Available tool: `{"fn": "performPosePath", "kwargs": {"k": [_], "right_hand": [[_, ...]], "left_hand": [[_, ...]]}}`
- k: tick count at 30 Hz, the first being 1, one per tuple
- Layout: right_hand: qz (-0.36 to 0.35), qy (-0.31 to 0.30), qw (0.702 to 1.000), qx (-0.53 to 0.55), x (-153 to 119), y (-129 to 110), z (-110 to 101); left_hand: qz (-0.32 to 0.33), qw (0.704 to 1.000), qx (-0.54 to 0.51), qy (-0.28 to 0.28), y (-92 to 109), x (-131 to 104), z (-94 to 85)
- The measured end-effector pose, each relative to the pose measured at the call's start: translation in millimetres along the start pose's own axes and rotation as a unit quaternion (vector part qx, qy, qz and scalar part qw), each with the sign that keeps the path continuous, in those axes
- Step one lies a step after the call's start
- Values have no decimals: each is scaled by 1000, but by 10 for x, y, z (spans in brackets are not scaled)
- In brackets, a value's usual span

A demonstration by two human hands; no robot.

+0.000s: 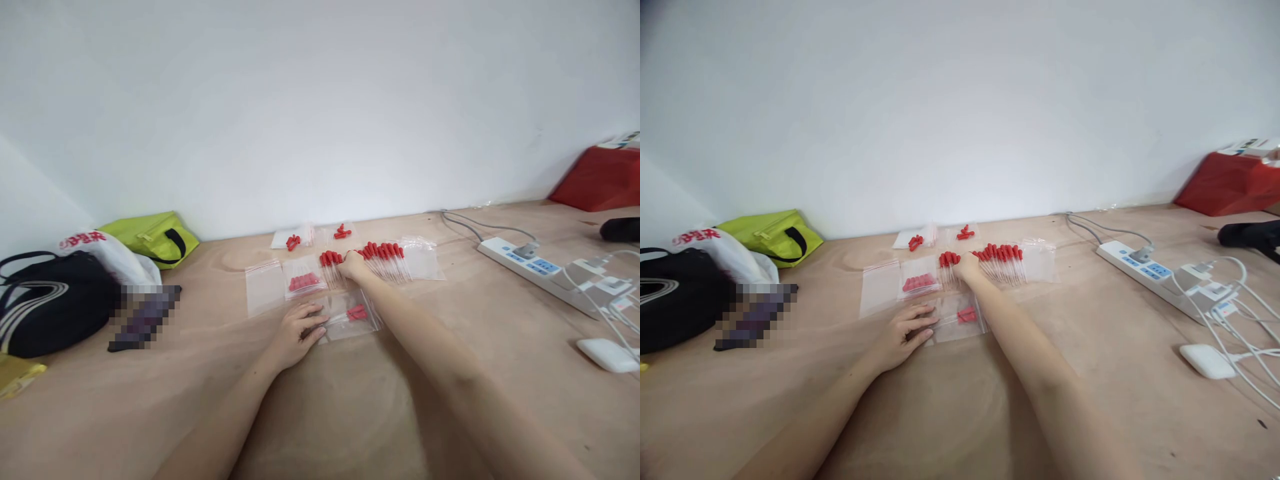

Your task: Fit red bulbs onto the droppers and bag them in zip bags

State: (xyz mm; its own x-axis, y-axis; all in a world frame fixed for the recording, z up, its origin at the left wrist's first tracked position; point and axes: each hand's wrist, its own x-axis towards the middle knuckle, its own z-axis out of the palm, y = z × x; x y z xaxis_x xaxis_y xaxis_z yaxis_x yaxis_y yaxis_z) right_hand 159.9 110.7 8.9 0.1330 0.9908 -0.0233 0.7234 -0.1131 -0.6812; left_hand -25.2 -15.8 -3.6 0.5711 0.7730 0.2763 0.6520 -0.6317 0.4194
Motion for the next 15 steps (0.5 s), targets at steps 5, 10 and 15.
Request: {"fn": "performPosePath", "kwargs": {"k": [5, 10, 15], "right_hand": [[-1, 14, 1000, 21, -21, 109, -105], [-55, 93, 987, 120, -290, 517, -375], [-41, 109, 932, 342, -694, 933, -505]], "left_hand": [[-6, 1000, 0, -2, 16, 2, -5], [-8, 1000, -4, 0, 22, 3, -9], [-9, 1000, -5, 2, -8, 3, -5]]}}
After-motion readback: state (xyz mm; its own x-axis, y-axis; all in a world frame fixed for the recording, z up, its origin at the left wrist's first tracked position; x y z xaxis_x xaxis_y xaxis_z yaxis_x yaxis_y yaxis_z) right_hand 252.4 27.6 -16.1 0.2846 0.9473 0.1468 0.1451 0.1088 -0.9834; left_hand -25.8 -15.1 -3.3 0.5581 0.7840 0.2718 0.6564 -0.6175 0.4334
